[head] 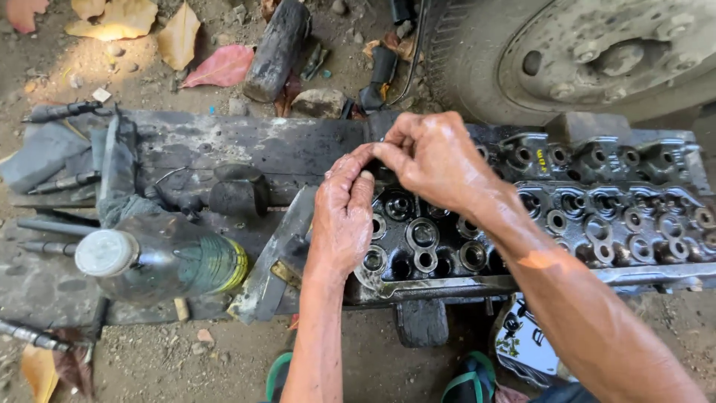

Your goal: The person is cleaning, inspecting, and sanding components of an engine cylinder head.

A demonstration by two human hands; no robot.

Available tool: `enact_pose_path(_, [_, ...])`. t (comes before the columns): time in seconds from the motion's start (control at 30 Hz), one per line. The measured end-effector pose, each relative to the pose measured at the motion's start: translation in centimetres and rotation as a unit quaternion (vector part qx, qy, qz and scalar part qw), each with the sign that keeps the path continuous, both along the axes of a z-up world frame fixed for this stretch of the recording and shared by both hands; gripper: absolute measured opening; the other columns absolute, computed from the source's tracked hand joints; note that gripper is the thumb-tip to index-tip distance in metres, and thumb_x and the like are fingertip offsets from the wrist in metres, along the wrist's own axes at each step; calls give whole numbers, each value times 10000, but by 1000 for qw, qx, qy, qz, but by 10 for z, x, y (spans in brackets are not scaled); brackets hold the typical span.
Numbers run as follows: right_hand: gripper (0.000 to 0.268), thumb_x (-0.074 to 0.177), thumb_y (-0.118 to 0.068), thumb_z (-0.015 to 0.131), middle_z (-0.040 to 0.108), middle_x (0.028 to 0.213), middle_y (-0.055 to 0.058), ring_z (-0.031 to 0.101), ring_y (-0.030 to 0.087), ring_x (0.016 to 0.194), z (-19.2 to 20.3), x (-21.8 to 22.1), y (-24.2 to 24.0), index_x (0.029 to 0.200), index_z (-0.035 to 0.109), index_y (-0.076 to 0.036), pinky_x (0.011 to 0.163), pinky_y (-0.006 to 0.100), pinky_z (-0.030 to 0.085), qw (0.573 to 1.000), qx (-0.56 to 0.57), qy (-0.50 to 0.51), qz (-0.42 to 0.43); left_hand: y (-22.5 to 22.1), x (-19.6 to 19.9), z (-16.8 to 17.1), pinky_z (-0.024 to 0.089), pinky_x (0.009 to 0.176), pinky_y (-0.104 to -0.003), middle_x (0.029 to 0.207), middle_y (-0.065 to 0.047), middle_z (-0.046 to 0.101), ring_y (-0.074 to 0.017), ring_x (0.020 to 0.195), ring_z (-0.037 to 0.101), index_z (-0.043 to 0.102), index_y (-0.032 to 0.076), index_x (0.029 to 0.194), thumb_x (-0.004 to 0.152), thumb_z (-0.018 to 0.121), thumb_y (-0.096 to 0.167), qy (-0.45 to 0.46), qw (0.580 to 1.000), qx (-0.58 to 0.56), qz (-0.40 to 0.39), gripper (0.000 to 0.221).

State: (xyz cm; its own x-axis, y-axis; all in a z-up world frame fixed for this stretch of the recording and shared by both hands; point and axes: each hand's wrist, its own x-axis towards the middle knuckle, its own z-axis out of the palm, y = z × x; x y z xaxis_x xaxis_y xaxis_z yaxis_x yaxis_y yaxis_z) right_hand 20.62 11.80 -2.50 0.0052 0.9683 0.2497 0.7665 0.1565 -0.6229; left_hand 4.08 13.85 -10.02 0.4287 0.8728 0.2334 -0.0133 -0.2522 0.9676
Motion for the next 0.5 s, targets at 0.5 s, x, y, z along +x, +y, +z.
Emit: enact_pose_path(0.5, [225,965,-56,621,707,952,224,709,420,903,19,-18,-7,1176,670,7,797,511,570,997,-14,-73,28,-1,-5,4,261,1147,-682,1319,-175,686,-431,1337,547,675,63,1286,985,460,99,1,1000,-7,14,371])
